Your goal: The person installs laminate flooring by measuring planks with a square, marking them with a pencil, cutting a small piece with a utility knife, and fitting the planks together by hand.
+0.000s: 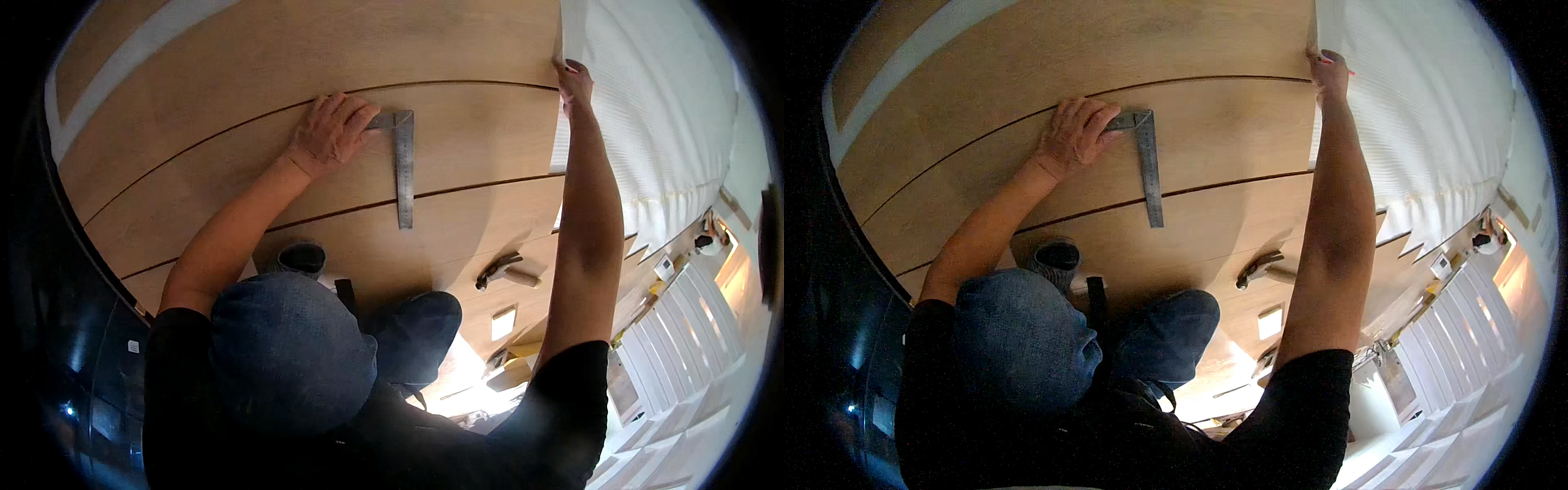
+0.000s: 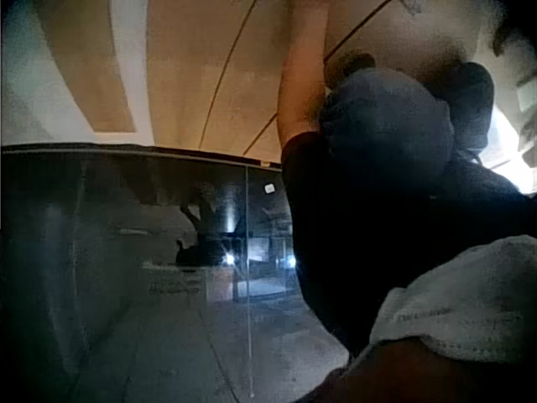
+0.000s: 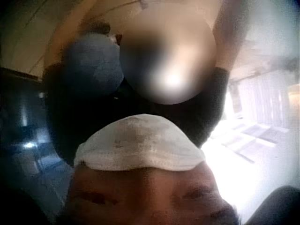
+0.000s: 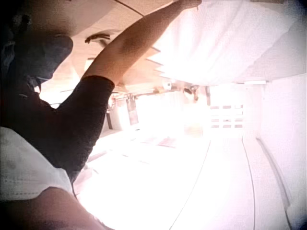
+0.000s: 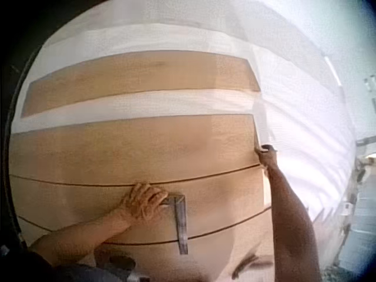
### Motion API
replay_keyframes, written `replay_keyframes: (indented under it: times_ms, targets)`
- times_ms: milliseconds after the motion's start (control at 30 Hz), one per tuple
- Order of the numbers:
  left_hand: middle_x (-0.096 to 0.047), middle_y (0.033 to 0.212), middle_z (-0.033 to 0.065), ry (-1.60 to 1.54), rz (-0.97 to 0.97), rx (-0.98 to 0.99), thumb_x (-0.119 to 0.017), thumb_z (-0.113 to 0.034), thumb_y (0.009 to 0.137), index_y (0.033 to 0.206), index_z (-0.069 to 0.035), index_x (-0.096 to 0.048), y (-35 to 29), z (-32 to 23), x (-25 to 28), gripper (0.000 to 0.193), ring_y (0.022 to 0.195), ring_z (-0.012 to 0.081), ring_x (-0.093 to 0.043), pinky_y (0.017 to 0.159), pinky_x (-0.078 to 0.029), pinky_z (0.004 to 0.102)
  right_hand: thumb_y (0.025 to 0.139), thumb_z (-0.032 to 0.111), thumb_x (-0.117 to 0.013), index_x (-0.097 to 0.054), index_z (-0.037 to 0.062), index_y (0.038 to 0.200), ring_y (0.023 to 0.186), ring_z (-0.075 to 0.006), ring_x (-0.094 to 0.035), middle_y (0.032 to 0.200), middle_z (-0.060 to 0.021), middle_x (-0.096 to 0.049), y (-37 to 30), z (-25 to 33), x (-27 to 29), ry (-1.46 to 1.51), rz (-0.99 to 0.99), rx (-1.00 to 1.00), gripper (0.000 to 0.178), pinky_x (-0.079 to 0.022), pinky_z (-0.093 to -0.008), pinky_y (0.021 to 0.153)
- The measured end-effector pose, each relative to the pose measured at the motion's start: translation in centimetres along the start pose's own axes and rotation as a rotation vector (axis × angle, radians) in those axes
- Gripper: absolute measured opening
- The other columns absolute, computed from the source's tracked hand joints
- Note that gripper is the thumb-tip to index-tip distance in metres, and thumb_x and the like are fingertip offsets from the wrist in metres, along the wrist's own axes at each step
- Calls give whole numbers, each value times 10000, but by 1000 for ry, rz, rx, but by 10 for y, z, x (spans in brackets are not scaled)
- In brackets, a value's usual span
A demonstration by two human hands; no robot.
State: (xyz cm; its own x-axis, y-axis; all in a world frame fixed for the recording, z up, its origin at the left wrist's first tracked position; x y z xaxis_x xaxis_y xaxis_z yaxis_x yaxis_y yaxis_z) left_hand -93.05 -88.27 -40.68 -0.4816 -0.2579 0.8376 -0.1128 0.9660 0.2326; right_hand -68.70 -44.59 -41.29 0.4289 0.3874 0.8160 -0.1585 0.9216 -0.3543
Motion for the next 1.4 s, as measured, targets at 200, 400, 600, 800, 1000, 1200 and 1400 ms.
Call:
replay_keyframes:
  times_ms: [200, 400, 600, 800, 1000, 1200, 1400]
  targets:
    - [-601, 1143, 68, -30, 3, -3, -781, -202, 823, 1270, -124, -554, 9, -1, -2, 508, 1028, 264, -583, 878, -449, 420, 887, 289, -751, -565, -20, 1381, 1217, -271, -596, 1329, -189, -628, 42, -9, 13, 380, 14, -64, 611, -460, -383, 1015]
    - [-625, 1105, 68, -32, 7, -4, -748, -299, 861, 1235, -129, -606, 11, -4, -5, 434, 1016, 273, -602, 869, -474, 420, 895, 311, -765, -544, -18, 1373, 1133, -257, -579, 1253, -166, -623, 60, 7, 38, 269, -28, 163, 621, -451, -389, 975]
    - [-612, 1128, 84, -70, -39, 84, -709, -310, 914, 1246, -121, -640, 15, 4, 2, 388, 1030, 293, -601, 903, -474, 430, 934, 250, -713, -571, -37, 1252, 1098, -370, -665, 1140, -232, -689, -98, 18, -3, 15, -213, 744, 451, -519, -432, 942]
    - [-608, 1106, 74, 23, -99, 128, -691, -322, 935, 1241, -138, -670, 38, 20, -4, 358, 1026, 296, -566, 931, -453, 446, 974, 180, -647, -568, 3, 1243, 1070, -302, -604, 1154, -174, -630, -308, -79, -34, 74, -95, 472, 332, -465, -389, 949]
    - [-600, 1178, 183, 50, -13, 261, -659, -274, 950, 1289, -34, -629, 40, 16, 2, 415, 1088, 356, -554, 991, -430, 469, 947, 81, -636, -573, 21, 1227, 1099, -243, -625, 1174, -129, -644, -451, -138, -55, 161, -94, 123, 293, -469, -365, 987]
    - [-584, 1106, 191, 84, -52, 139, -638, -207, 948, 1248, -12, -643, 40, 9, 1, 358, 1041, 369, -538, 952, -426, 479, 951, 67, -634, -545, 11, 1249, 1071, -227, -635, 1133, -123, -671, -469, -104, -54, 210, -104, 161, 316, -487, -365, 970]
    - [-579, 1107, 190, 63, -79, 62, -612, -197, 949, 1240, 1, -640, 35, 15, 7, 353, 1050, 380, -536, 957, -426, 478, 1018, 97, -530, -501, 13, 1277, 984, -201, -638, 1067, -141, -679, -454, -78, -58, 457, -105, 243, 274, -479, -364, 954]
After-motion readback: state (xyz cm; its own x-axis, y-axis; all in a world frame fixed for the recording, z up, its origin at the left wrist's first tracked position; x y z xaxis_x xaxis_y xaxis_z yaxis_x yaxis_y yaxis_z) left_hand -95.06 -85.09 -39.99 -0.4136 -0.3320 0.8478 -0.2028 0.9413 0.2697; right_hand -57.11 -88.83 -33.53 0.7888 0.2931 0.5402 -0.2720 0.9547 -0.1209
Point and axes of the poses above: each hand's wrist, its own y-axis towards the middle knuckle, its own x-axis out of the back of the hand, z = x × y, the point moved 2 cm from there along y, towards the middle knuckle
